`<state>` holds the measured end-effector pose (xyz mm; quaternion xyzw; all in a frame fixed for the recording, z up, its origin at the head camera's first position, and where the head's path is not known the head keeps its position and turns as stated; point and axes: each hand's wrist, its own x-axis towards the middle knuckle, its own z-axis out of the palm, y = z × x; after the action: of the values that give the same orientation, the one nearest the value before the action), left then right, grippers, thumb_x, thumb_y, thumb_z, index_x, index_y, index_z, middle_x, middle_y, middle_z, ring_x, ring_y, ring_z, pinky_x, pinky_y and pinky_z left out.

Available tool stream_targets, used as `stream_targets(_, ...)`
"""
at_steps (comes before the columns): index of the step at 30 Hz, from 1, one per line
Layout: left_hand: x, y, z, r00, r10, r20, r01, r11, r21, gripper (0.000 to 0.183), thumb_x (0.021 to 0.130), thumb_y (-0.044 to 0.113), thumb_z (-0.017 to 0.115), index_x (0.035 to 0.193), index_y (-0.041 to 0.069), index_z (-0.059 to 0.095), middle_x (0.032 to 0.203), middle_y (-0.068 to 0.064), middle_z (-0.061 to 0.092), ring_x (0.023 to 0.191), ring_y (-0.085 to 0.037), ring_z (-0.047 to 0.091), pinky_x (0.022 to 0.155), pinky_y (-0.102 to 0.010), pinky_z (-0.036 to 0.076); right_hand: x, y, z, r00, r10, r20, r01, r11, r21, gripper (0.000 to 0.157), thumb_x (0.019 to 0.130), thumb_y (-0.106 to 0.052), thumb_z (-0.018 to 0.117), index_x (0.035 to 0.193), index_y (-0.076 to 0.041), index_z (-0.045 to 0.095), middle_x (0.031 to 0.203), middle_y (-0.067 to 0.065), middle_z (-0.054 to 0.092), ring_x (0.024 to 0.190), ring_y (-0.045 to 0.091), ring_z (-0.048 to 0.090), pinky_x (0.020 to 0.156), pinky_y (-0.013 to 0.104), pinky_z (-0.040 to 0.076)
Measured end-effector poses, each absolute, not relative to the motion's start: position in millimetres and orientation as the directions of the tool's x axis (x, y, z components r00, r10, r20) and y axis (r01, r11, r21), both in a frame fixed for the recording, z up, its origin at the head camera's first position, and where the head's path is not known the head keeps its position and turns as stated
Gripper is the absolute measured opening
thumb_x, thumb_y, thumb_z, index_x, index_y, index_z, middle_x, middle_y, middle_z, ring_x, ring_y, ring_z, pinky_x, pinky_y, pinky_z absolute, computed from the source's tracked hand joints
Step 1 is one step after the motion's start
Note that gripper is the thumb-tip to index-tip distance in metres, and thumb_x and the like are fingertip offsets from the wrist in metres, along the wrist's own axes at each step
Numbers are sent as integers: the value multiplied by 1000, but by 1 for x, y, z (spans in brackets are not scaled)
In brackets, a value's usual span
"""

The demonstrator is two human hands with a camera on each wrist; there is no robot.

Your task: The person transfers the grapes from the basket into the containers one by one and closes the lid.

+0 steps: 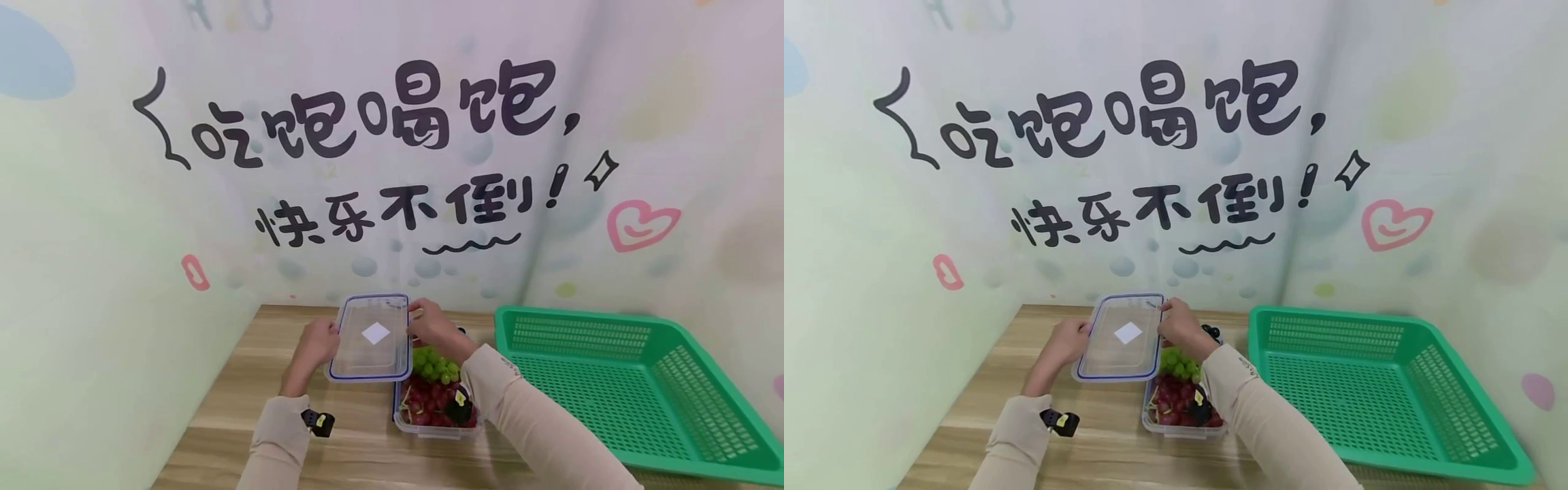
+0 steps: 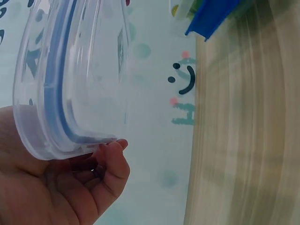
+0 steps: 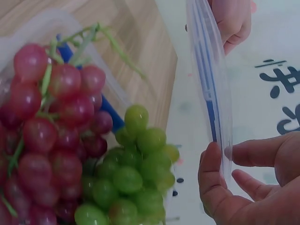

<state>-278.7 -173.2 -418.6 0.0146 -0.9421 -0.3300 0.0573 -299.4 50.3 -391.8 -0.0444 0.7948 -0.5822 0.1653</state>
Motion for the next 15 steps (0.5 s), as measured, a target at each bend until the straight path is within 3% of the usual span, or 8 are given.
stream_targets(8,-286,-154,-411,-993,-51,104,28,765,644,32,85,3,39,55,10,31,53,1,27,47,-13,26,43,-24,23,-306,71,-390,-954,-191,-232,162,323,-933,60,83,2,54,137,-3,28,110,20,55,80,25,60,67,38,54)
stream_targets(12,-289,-144,-407,-996,-32,85,33,746,665,31,84,1,38,55,9,31,53,0,27,46,-13,26,42,-23,24,-309,81,-389,-955,-154,-252,187,345,-920,58,84,1,53,136,2,29,111,21,55,75,22,61,68,37,54)
stream_targets(15,-292,-137,-406,-997,-21,77,36,742,669,31,84,1,37,55,9,30,53,0,27,46,-13,27,42,-23,24,-311,89,-387,-956,-132,-263,201,360,-911,47,84,0,53,129,6,40,106,20,56,71,20,60,68,37,54)
